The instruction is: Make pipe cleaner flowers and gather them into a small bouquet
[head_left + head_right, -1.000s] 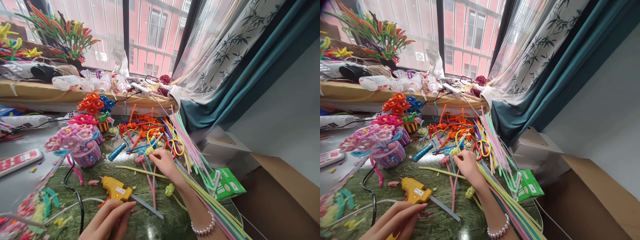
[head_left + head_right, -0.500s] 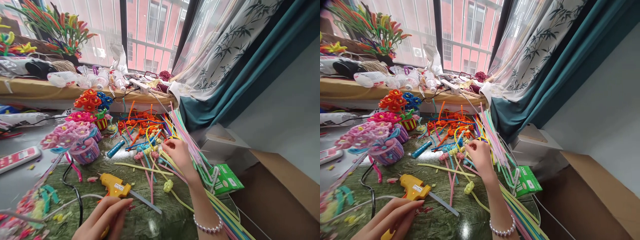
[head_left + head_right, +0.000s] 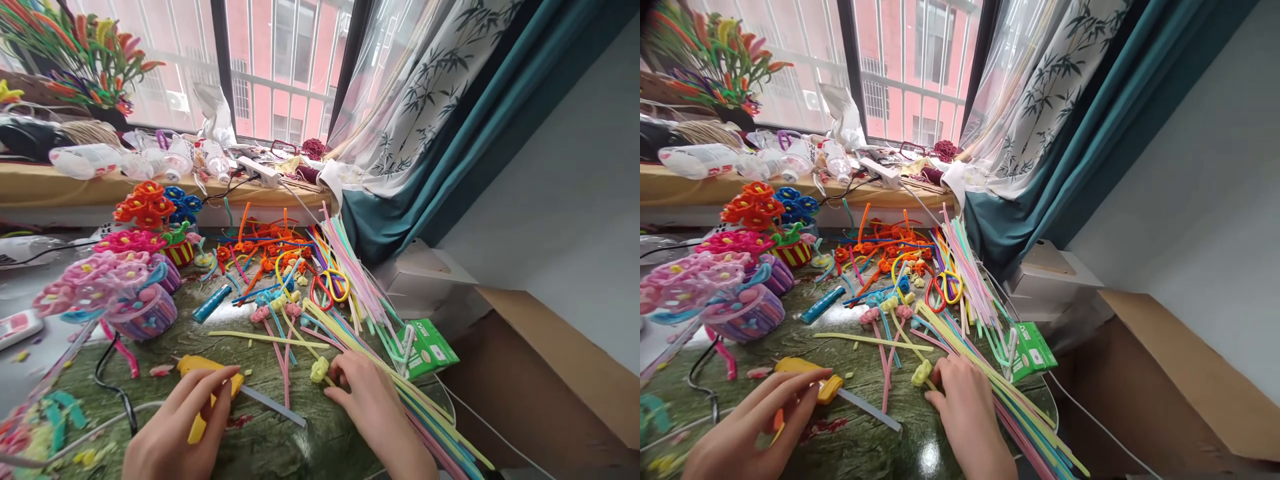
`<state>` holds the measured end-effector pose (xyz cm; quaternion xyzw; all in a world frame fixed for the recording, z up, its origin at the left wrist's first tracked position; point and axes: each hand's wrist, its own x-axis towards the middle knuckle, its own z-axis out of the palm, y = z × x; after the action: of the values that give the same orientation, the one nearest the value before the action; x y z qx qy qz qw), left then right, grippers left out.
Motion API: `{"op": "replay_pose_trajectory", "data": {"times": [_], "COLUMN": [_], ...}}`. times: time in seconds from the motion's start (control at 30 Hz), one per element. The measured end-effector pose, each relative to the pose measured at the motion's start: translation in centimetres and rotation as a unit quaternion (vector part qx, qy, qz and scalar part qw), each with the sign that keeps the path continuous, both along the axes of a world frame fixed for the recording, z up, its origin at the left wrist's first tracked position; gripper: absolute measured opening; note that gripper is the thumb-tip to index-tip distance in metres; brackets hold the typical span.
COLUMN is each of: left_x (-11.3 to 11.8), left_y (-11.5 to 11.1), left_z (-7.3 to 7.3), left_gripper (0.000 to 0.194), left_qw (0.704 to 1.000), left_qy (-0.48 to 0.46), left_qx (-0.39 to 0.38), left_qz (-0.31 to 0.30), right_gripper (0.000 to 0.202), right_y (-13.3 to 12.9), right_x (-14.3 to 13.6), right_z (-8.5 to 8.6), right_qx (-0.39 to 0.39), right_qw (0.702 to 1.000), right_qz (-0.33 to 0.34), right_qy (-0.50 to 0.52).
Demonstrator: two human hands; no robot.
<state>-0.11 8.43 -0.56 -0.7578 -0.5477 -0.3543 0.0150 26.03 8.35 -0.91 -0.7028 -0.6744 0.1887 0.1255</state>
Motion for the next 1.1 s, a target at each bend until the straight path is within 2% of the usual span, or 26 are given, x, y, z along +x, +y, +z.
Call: {"op": "replay_pose_trajectory", "data": {"times": [0.07,0.13,0.2,0.27,0.33,0.4,0.5,0.6,0.7,0.93,1.03,1.1], "left_x": [-0.2,0.0,0.6,1.5,2.3,2.9,3.4,3.8,4.0,3.9,3.9,3.6], "left_y": [0.7,1.7,2.9,4.1,5.2,6.1,7.0,7.7,8.2,8.4,8.6,9.0], "left_z": [0.9,2.1,3.3,4.3,4.8,4.9,4.7,4.5,4.4,3.2,3.0,3.3], "left_gripper": [0.022,0.024,0.03,0.034,0.029,0.025,0.024,0.021,0.017,0.023,0.023,0.02], "left_qw": [0.999,0.991,0.964,0.92,0.906,0.899,0.888,0.878,0.876,0.899,0.919,0.936], "left_qy": [0.033,0.094,0.196,0.297,0.322,0.33,0.339,0.343,0.342,0.288,0.234,0.18], "left_qx": [-0.031,-0.092,-0.179,-0.254,-0.274,-0.281,-0.298,-0.314,-0.321,-0.305,-0.282,-0.261], "left_qz": [0.006,0.008,0.004,-0.015,-0.042,-0.063,-0.092,-0.111,-0.111,-0.125,-0.144,-0.155], "right_gripper": [0.014,0.015,0.013,0.017,0.024,0.028,0.033,0.037,0.039,0.04,0.042,0.043], "right_y": [0.0,0.2,0.6,1.7,3.6,6.2,10.2,13.0,14.1,14.8,15.3,15.6], "right_x": [0.1,0.3,0.5,0.5,0.1,-0.9,-3.1,-5.2,-6.5,-6.9,-6.6,-6.4], "right_z": [-0.3,0.3,1.9,3.8,5.5,6.6,7.1,7.4,8.0,8.8,8.7,8.4], "right_qx": [0.014,0.023,0.046,0.11,0.171,0.185,0.187,0.128,0.074,0.016,0.011,0.007], "right_qw": [1.0,0.997,0.986,0.966,0.935,0.901,0.85,0.796,0.764,0.767,0.772,0.78], "right_qz": [0.003,-0.004,-0.018,-0.026,-0.008,0.027,0.08,0.139,0.165,0.206,0.224,0.236], "right_qy": [0.019,0.074,0.162,0.234,0.311,0.39,0.486,0.575,0.619,0.607,0.594,0.579]}}
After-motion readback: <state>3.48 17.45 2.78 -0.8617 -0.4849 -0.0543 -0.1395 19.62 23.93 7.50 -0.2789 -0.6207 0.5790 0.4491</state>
